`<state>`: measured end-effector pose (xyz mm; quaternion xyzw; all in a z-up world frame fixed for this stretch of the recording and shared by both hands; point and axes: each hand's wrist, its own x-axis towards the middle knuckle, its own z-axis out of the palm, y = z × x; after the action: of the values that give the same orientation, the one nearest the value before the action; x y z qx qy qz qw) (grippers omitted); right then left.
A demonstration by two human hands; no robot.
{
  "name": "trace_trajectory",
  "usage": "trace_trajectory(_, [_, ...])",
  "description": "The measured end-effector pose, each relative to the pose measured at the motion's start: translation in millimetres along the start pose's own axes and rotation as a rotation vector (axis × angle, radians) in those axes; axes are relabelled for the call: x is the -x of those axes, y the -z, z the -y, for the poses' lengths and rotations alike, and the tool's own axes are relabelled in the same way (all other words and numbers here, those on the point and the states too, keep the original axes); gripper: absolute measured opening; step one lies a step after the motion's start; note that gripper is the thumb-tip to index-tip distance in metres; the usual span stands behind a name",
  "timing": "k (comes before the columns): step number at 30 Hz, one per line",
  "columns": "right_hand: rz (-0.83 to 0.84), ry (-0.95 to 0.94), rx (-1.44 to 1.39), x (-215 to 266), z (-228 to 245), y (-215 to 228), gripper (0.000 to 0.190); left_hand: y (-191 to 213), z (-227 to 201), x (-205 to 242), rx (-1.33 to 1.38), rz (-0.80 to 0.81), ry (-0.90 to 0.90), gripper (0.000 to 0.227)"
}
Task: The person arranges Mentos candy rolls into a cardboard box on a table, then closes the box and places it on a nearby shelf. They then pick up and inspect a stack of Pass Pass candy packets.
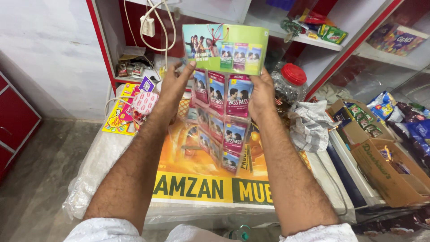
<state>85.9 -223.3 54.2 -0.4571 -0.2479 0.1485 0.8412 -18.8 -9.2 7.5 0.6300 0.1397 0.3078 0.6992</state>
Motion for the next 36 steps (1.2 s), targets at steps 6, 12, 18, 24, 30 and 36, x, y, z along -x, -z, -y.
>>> trace_trajectory(6, [0.041,-0.003,-0.149,0,2,17,0.016,-1,-8,17,-0.067,0.069,0.106,0.103])
trace_trajectory(12, [0.027,0.005,-0.080,0,3,30,0.018,-3,-7,20,-0.074,-0.012,0.063,0.088])
trace_trajectory(18, [-0.097,-0.049,0.051,9,-10,36,0.015,-14,1,27,0.080,0.066,0.015,0.038])
trace_trajectory(24, [-0.127,-0.068,0.473,14,-15,40,0.043,-13,2,35,-0.020,-0.063,0.053,0.034])
trace_trajectory(30, [-0.021,-0.127,0.594,25,-4,38,0.095,-13,4,27,-0.142,-0.073,0.002,0.042])
trace_trajectory(36, [-0.047,-0.180,0.646,31,3,38,0.096,-13,4,27,-0.099,-0.049,0.086,0.043])
